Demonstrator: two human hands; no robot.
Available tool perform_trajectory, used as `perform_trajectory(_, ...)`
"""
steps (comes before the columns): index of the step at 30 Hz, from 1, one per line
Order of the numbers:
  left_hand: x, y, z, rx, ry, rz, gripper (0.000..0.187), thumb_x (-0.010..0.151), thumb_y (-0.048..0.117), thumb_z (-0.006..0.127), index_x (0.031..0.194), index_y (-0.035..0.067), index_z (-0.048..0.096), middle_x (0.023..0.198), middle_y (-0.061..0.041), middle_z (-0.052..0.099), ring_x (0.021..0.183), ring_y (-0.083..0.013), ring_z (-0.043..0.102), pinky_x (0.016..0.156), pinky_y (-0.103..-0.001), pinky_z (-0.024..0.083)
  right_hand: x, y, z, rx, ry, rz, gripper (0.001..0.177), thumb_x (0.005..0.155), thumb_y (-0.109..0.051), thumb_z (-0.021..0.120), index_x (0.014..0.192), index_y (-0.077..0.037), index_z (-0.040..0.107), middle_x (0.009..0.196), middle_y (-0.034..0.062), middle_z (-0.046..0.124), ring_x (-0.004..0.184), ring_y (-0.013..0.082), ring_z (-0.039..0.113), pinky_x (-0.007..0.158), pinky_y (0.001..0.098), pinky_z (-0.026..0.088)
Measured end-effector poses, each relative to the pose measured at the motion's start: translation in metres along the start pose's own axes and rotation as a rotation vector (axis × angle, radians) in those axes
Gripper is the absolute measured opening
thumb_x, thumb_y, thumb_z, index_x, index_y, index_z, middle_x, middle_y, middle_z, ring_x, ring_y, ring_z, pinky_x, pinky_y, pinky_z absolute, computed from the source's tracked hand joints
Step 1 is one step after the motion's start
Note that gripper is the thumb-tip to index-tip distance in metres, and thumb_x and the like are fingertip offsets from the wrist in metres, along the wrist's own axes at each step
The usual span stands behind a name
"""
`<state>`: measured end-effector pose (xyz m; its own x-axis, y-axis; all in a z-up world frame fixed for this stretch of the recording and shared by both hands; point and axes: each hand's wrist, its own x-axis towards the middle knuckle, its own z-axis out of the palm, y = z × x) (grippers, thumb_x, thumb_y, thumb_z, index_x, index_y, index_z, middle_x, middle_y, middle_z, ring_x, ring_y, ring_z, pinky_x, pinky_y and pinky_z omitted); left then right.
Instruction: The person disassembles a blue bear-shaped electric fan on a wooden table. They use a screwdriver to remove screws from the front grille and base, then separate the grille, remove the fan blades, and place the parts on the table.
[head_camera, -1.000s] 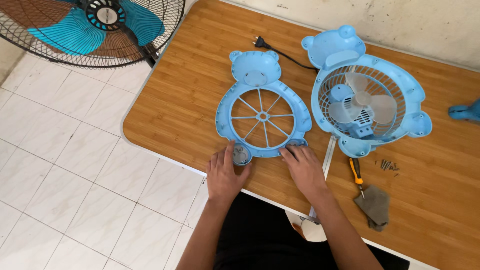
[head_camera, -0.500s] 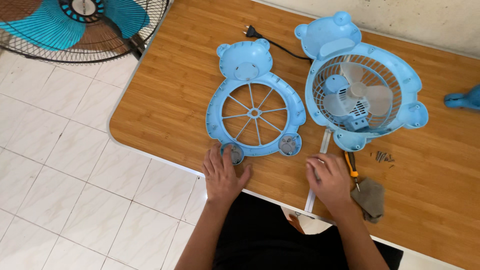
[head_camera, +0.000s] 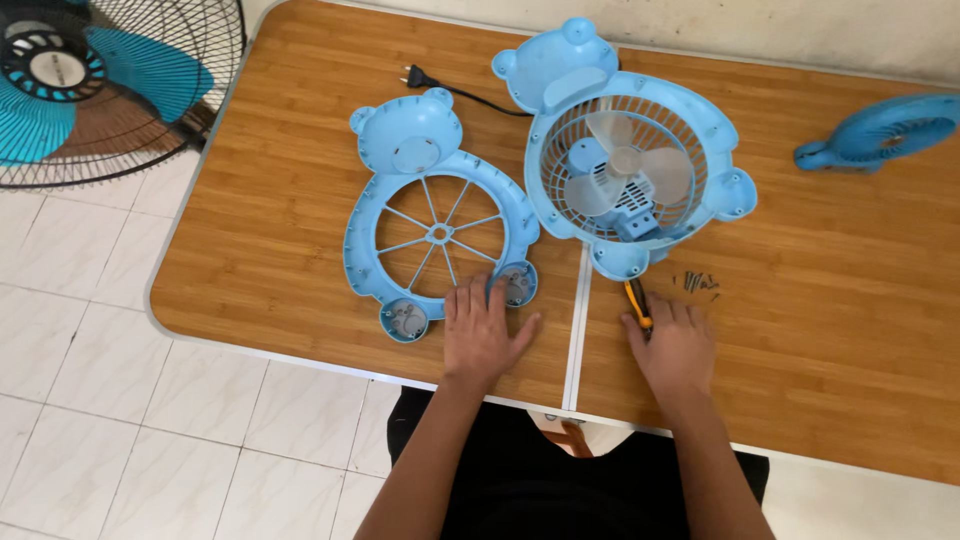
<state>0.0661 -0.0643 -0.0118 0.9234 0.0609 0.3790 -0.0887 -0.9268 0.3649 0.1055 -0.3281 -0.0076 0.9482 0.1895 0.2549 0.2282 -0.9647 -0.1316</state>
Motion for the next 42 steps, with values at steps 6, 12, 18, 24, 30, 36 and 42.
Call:
perform_trajectory(6, -0.001, 0.0, 0.009, 0.101, 0.045, 0.051, 0.051, 0.092, 0.044, 0.068, 0.13, 0.011, 0.061, 0.133, -0.019, 0.056, 0.119, -0.0377, 0.055, 0.107, -0.054, 0.038, -0.002, -0.001, 0.007, 0.05, 0.041, -0.005, 0.036, 0.089, -0.029, 0.074, 0.117, -0.007, 0.071, 0.099, 0.0098, 0.071, 0.095, 0.0312, 0.062, 0.082, 0.045, 0.048)
perform_trajectory(12, -0.002, 0.0, 0.014, 0.105, 0.082, 0.054, 0.047, 0.092, 0.04, 0.069, 0.128, 0.011, 0.064, 0.132, -0.018, 0.057, 0.117, -0.0377, 0.056, 0.106, -0.053, 0.039, -0.01, -0.008, 0.003, 0.098, 0.113, -0.135, 0.033, 0.09, -0.016, 0.069, 0.122, -0.008, 0.068, 0.109, 0.0079, 0.067, 0.097, 0.0305, 0.061, 0.086, 0.0449, 0.047)
perform_trajectory(18, 0.0, 0.002, 0.011, 0.09, 0.077, 0.05, 0.048, 0.091, 0.041, 0.07, 0.127, 0.01, 0.063, 0.129, -0.017, 0.058, 0.116, -0.0371, 0.057, 0.105, -0.052, 0.039, -0.022, -0.029, -0.001, 0.312, 0.219, -0.277, 0.035, 0.093, -0.011, 0.068, 0.126, -0.001, 0.063, 0.116, 0.0128, 0.065, 0.099, 0.0328, 0.061, 0.085, 0.0432, 0.052)
perform_trajectory(24, 0.006, -0.002, 0.002, 0.071, 0.054, 0.102, 0.06, 0.089, 0.044, 0.069, 0.136, 0.008, 0.059, 0.123, -0.022, 0.06, 0.109, -0.0388, 0.058, 0.099, -0.051, 0.04, -0.029, -0.036, 0.019, 0.837, 0.036, 0.05, 0.037, 0.097, -0.01, 0.069, 0.131, 0.0, 0.061, 0.116, 0.0141, 0.066, 0.1, 0.0284, 0.068, 0.083, 0.0365, 0.056)
perform_trajectory(30, 0.019, -0.036, -0.012, 0.03, -0.229, 0.111, 0.051, 0.095, 0.04, 0.062, 0.135, 0.008, 0.061, 0.11, -0.014, 0.07, 0.089, -0.0338, 0.067, 0.085, -0.046, 0.051, -0.029, -0.042, 0.051, 1.463, -0.206, 0.255, 0.045, 0.101, -0.012, 0.066, 0.138, 0.0, 0.044, 0.122, 0.0113, 0.061, 0.108, 0.0166, 0.065, 0.092, 0.0321, 0.058)
perform_trajectory(36, 0.009, -0.032, -0.008, 0.139, -0.05, 0.228, 0.08, 0.08, 0.064, 0.069, 0.132, 0.003, 0.067, 0.089, -0.011, 0.069, 0.079, -0.0291, 0.065, 0.078, -0.043, 0.051, -0.006, -0.074, 0.044, 1.483, -0.103, 0.09, 0.07, 0.097, -0.002, 0.066, 0.154, -0.003, 0.025, 0.121, 0.0108, 0.057, 0.111, 0.016, 0.063, 0.088, 0.0288, 0.054)
perform_trajectory(42, 0.006, -0.033, -0.004, 0.143, 0.119, 0.217, 0.076, 0.079, 0.066, 0.071, 0.127, 0.008, 0.071, 0.09, -0.007, 0.07, 0.083, -0.0251, 0.065, 0.08, -0.041, 0.051, 0.027, -0.106, 0.034, 1.545, -0.139, -0.075, 0.067, 0.101, 0.0, 0.065, 0.155, -0.004, 0.025, 0.125, 0.0119, 0.058, 0.11, 0.0166, 0.067, 0.091, 0.0279, 0.057)
